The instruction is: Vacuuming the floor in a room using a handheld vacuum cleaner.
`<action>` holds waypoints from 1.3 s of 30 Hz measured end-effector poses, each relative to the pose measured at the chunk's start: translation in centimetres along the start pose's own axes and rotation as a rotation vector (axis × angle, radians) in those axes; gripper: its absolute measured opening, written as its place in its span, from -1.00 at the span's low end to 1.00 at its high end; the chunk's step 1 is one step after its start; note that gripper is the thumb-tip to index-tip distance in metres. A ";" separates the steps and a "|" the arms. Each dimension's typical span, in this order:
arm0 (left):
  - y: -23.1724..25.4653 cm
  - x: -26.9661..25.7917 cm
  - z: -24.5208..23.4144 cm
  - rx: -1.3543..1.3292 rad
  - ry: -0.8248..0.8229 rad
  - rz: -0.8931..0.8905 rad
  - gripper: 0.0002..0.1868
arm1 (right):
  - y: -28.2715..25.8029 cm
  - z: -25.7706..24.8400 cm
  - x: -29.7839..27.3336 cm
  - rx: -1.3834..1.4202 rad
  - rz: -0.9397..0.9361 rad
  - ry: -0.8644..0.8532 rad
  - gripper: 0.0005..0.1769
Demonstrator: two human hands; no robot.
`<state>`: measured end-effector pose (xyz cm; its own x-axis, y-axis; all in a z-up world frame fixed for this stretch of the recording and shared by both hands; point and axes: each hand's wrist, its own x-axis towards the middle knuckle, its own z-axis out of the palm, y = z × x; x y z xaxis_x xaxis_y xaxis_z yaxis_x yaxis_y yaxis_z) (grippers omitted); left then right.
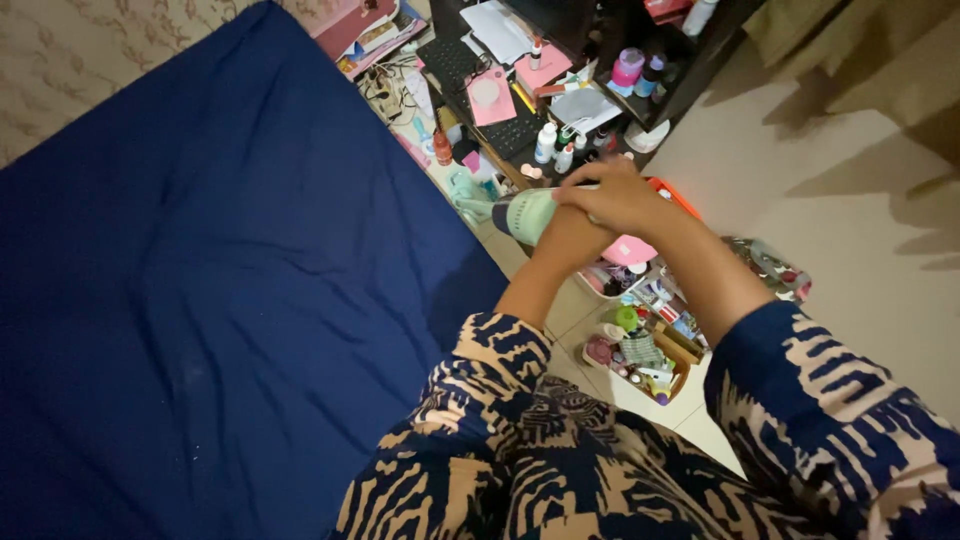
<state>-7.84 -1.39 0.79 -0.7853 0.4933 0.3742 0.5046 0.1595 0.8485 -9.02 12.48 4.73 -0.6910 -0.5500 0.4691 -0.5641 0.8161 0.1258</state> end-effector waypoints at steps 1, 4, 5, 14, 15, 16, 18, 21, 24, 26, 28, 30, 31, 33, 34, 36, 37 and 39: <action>-0.4 0.2 0.2 0.003 -0.005 0.003 -0.48 | -1.1 -1.9 0.6 -0.002 0.004 0.004 -0.77; 2.1 0.2 -0.3 0.159 0.127 0.176 -0.44 | -3.0 -6.1 1.7 1.219 0.709 -0.195 -0.69; 5.3 -0.3 -1.3 -0.021 0.084 -0.116 -0.42 | -3.1 -6.5 1.7 1.248 0.771 -0.214 -0.70; 4.5 -3.6 2.9 -0.152 0.193 -0.048 -0.52 | -4.4 -7.4 -0.5 0.880 0.777 -0.296 -0.70; 4.7 -4.1 3.5 -0.151 0.238 -0.076 -0.49 | -4.0 -6.8 -1.0 0.806 0.703 -0.285 -0.68; 6.0 -4.6 3.8 -0.150 0.244 -0.074 -0.49 | -4.2 -7.2 -1.6 0.804 0.697 -0.285 -0.68; 8.5 -5.5 4.3 -0.290 0.216 -0.113 -0.51 | -4.5 -8.1 -2.5 0.696 0.729 -0.343 -0.64; 9.0 -6.1 6.4 -0.318 0.227 -0.235 -0.56 | -4.5 -9.3 -4.3 0.759 0.726 -0.318 -0.63; 9.7 -7.0 8.3 -0.366 0.247 -0.281 -0.62 | -3.8 -9.1 -6.0 0.801 0.694 -0.304 -0.60; 9.0 -7.0 10.1 -0.343 0.282 -0.179 -0.62 | -4.1 -11.1 -6.5 0.683 0.704 -0.389 -0.56; 10.0 -7.2 11.4 -0.317 0.314 -0.075 -0.62 | -3.9 -12.1 -7.5 0.563 0.712 -0.470 -0.53; 12.5 -7.5 12.0 -0.373 0.255 -0.330 -0.64 | -3.2 -12.1 -8.8 0.697 0.801 -0.462 -0.53; 11.2 -7.5 13.3 -0.372 0.263 -0.327 -0.64 | -2.7 -12.0 -9.5 0.696 0.792 -0.463 -0.53; 8.5 -7.4 15.4 -0.190 0.378 0.139 -0.68 | -1.8 -11.6 -10.4 0.528 0.703 -0.442 -0.52; 10.8 -7.8 15.1 -0.183 0.387 0.138 -0.68 | -2.1 -12.4 -10.9 0.531 0.693 -0.442 -0.52; 15.4 -8.4 14.7 -0.367 0.222 -0.435 -0.65 | -2.5 -13.9 -11.9 0.565 0.737 -0.469 -0.55; 14.8 -8.6 15.2 -0.365 0.226 -0.435 -0.65 | -2.7 -14.2 -11.9 0.567 0.732 -0.469 -0.55; 13.5 -8.8 16.4 -0.332 0.290 -0.140 -0.72 | -2.8 -14.7 -12.2 0.512 0.733 -0.514 -0.59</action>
<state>11.72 10.43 2.81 -0.9293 0.2196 0.2968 0.2815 -0.0986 0.9545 7.59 19.53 11.54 -0.9847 -0.0550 -0.1651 0.0324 0.8744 -0.4842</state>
